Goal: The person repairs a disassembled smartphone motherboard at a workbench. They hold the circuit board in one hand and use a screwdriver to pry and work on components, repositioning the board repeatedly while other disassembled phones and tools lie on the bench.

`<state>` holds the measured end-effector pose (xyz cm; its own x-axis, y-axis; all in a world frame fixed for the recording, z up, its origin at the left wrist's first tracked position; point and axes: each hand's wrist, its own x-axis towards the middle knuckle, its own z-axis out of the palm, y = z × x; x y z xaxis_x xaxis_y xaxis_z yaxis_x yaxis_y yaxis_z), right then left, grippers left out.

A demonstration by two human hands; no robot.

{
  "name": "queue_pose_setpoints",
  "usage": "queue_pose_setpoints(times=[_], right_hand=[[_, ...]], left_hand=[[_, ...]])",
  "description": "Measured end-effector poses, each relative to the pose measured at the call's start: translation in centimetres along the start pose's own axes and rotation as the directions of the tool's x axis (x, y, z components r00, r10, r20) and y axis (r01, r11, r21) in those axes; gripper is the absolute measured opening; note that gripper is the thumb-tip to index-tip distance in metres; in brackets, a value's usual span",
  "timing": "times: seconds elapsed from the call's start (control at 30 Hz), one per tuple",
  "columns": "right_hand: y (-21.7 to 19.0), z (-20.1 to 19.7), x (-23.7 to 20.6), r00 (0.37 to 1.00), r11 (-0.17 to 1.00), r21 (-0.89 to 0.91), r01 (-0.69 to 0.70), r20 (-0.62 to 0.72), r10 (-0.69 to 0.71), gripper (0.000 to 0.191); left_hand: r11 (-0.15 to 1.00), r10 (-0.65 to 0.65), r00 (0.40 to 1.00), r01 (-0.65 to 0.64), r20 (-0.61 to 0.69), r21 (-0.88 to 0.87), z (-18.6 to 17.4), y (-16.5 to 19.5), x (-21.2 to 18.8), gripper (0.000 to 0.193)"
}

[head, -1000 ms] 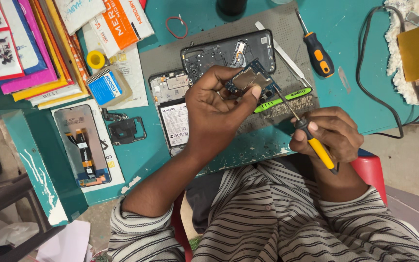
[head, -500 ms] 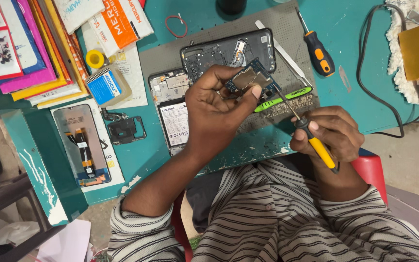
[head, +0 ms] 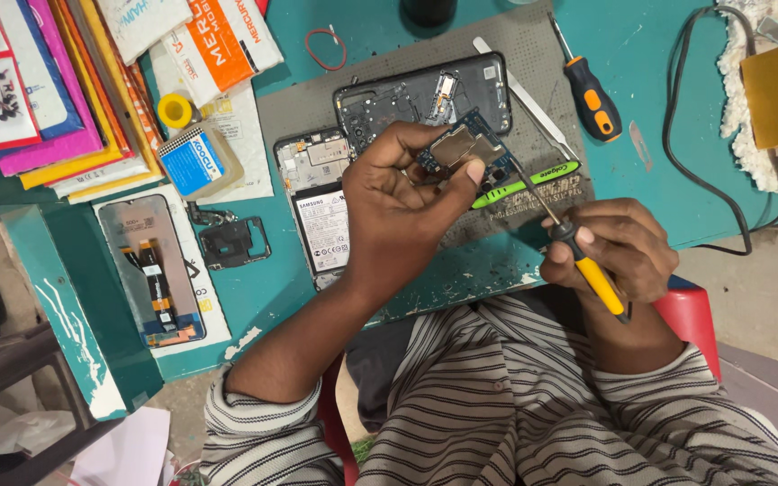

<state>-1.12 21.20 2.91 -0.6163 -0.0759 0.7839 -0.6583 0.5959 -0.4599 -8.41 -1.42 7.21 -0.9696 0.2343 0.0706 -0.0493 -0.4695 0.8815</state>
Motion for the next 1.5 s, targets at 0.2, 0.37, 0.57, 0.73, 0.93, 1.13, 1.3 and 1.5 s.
queue_pose_setpoints(times=[0.2, 0.37, 0.57, 0.73, 0.93, 1.13, 1.3, 1.5], right_hand=[[0.1, 0.0, 0.0, 1.000, 1.000, -0.002, 0.019, 0.003, -0.019, 0.028], [0.1, 0.0, 0.0, 1.000, 1.000, 0.003, 0.013, 0.005, -0.013, 0.029], [0.3, 0.1, -0.1, 1.000, 1.000, 0.004, 0.029, -0.007, -0.029, 0.029], [0.1, 0.0, -0.2, 1.000, 1.000, 0.008, 0.013, 0.007, -0.013, 0.029], [0.3, 0.0, -0.3, 1.000, 1.000, 0.020, 0.018, 0.008, -0.018, 0.029], [0.6, 0.3, -0.3, 0.999, 0.999, 0.014, 0.043, -0.018, -0.042, 0.029], [0.5, 0.3, -0.3, 0.999, 0.999, 0.021, 0.037, -0.020, -0.037, 0.029], [1.1, 0.3, -0.2, 0.995, 0.995, 0.028, 0.094, -0.022, -0.093, 0.027]], left_hand=[[1.000, -0.001, 1.000, 0.001, -0.005, 0.005, 0.1, 0.1, -0.1, 0.021], [1.000, 0.007, 1.000, -0.007, -0.002, 0.005, 0.1, 0.1, -0.1, 0.020], [1.000, 0.017, 1.000, -0.017, 0.003, 0.024, 0.1, 0.2, 0.0, 0.020], [1.000, 0.010, 1.000, -0.010, -0.002, 0.021, 0.1, 0.1, -0.1, 0.020], [1.000, 0.009, 1.000, -0.009, -0.003, 0.025, 0.1, 0.1, -0.2, 0.020], [1.000, 0.011, 1.000, -0.011, -0.005, 0.021, 0.1, 0.0, -0.1, 0.021], [1.000, 0.006, 1.000, -0.006, -0.008, 0.020, 0.1, 0.0, -0.2, 0.021], [1.000, 0.018, 1.000, -0.018, -0.002, 0.022, 0.1, 0.0, -0.1, 0.021]])
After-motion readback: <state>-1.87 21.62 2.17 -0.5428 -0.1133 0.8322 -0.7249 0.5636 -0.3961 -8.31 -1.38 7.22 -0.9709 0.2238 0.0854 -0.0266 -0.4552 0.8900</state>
